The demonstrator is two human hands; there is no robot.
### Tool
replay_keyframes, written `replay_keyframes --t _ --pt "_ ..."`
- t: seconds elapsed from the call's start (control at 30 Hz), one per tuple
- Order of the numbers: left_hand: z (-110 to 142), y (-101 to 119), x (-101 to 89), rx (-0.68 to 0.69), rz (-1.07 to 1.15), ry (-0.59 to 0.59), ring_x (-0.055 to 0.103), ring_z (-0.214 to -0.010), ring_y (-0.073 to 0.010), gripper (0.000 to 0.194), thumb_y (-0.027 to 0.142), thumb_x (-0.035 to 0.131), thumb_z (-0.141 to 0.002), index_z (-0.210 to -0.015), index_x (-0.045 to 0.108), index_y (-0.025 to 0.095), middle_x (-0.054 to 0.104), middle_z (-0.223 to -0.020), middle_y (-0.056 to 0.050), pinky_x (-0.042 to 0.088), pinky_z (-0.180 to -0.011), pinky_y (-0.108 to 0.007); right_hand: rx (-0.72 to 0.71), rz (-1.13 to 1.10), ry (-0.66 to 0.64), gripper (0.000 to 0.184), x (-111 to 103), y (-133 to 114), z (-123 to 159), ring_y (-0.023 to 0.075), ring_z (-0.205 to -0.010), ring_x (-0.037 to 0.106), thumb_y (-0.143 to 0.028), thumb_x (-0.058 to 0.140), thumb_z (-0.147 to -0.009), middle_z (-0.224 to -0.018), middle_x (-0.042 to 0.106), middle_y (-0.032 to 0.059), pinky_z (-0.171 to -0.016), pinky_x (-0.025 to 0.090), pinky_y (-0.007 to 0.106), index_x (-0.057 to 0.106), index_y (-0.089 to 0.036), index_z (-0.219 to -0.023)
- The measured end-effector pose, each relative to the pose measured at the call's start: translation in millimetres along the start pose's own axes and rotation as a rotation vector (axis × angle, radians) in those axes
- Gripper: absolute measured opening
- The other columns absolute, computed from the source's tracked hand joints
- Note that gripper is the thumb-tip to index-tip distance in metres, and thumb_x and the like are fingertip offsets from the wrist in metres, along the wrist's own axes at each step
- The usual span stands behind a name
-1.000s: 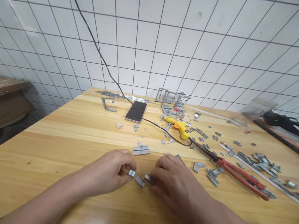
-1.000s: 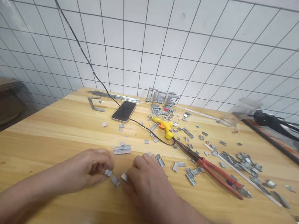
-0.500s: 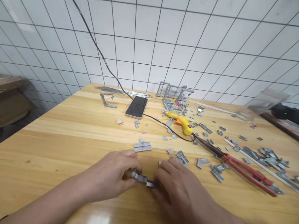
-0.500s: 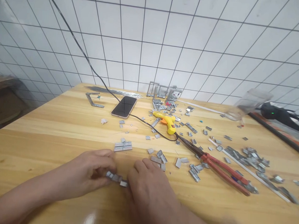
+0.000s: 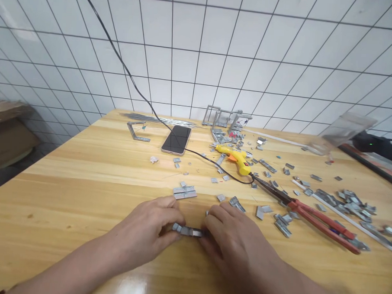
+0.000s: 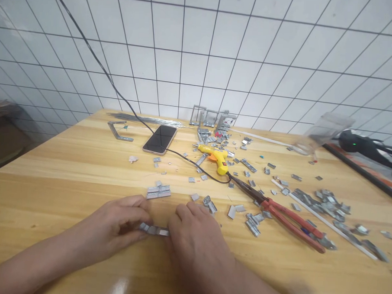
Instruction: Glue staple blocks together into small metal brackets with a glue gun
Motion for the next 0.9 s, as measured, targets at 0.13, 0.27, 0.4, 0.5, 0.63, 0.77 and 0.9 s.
replay_keyframes --t 0.13,0.27,0.4,0.5,0.63,0.77,0.9 --pt "0.7 -0.7 0.0 -0.011 -0.038 -0.006 0.058 -0.082 -0.0177 0.012 0.012 0.058 -0.083 -0.082 0.067 0.019 0.059 -0.084 -0.002 0.043 -0.071 -0.026 0.020 -0.056 -0.013 0.012 1.8 2.2 -0.1 0.0199 -0.067 0.055 -0.016 0.067 -0.078 -0.071 0.062 0.0044 -0.064 0.043 0.034 0.061 -0.018 -0.068" --pt "1.1 -0.7 -0.1 -0.029 -0.093 -0.008 0.059 -0.084 -0.0187 0.010 0.012 0.059 -0.083 -0.080 0.066 0.018 0.061 -0.087 -0.002 0.045 -0.072 -0.027 0.049 -0.140 -0.005 0.009 4.2 2.8 -0.4 0.0205 -0.071 0.054 -0.016 0.070 -0.076 -0.075 0.062 0.0038 -0.068 0.042 0.035 0.063 -0.019 -0.071" --pt "1.8 -1.2 1.0 -0.037 -0.135 -0.014 0.060 -0.083 -0.0192 0.010 0.015 0.058 -0.085 -0.080 0.066 0.018 0.061 -0.085 -0.002 0.046 -0.071 -0.028 0.003 -0.163 0.022 0.012 7.5 -3.1 -2.1 0.0195 -0.068 0.053 -0.015 0.063 -0.084 -0.072 0.060 0.0032 -0.063 0.039 0.033 0.064 -0.019 -0.073" --pt "4.0 -2.8 2.0 -0.063 -0.172 -0.028 0.060 -0.079 -0.0190 0.009 0.012 0.059 -0.083 -0.080 0.065 0.019 0.060 -0.083 -0.001 0.045 -0.068 -0.029 0.005 -0.187 0.030 0.013 8.2 -4.4 -2.8 0.0196 -0.069 0.052 -0.013 0.061 -0.084 -0.073 0.060 0.0036 -0.061 0.036 0.032 0.062 -0.019 -0.073" --pt "6.0 -4.5 4.6 -0.113 -0.206 -0.074 0.061 -0.080 -0.0193 0.010 0.009 0.060 -0.082 -0.077 0.063 0.018 0.061 -0.084 -0.001 0.045 -0.068 -0.029 0.040 -0.250 -0.002 0.014 8.9 -5.5 -2.6 0.0193 -0.070 0.051 -0.013 0.059 -0.085 -0.074 0.059 0.0038 -0.060 0.034 0.031 0.061 -0.019 -0.073" --pt "5.0 -5.3 7.3 -0.134 -0.196 -0.094 0.061 -0.080 -0.0195 0.011 0.010 0.058 -0.083 -0.076 0.060 0.017 0.062 -0.084 -0.002 0.045 -0.069 -0.030 0.066 -0.277 -0.007 0.013 9.6 -5.5 -2.1 0.0189 -0.071 0.049 -0.013 0.057 -0.085 -0.074 0.059 0.0034 -0.062 0.034 0.032 0.061 -0.018 -0.074" --pt "4.1 -6.1 7.4 -0.120 -0.121 -0.082 0.060 -0.082 -0.0183 0.013 0.007 0.056 -0.084 -0.077 0.060 0.018 0.062 -0.085 -0.001 0.045 -0.069 -0.029 0.036 -0.267 -0.026 0.013 10.8 -5.5 -2.5 0.0186 -0.072 0.049 -0.016 0.057 -0.087 -0.075 0.059 0.0033 -0.064 0.034 0.032 0.060 -0.018 -0.075"
Point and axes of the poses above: each hand's wrist, its own z-axis away from the middle knuckle, its own x-axis out of the palm, y = z × x, the point moved 8 cm from there along -z, towards the middle knuckle
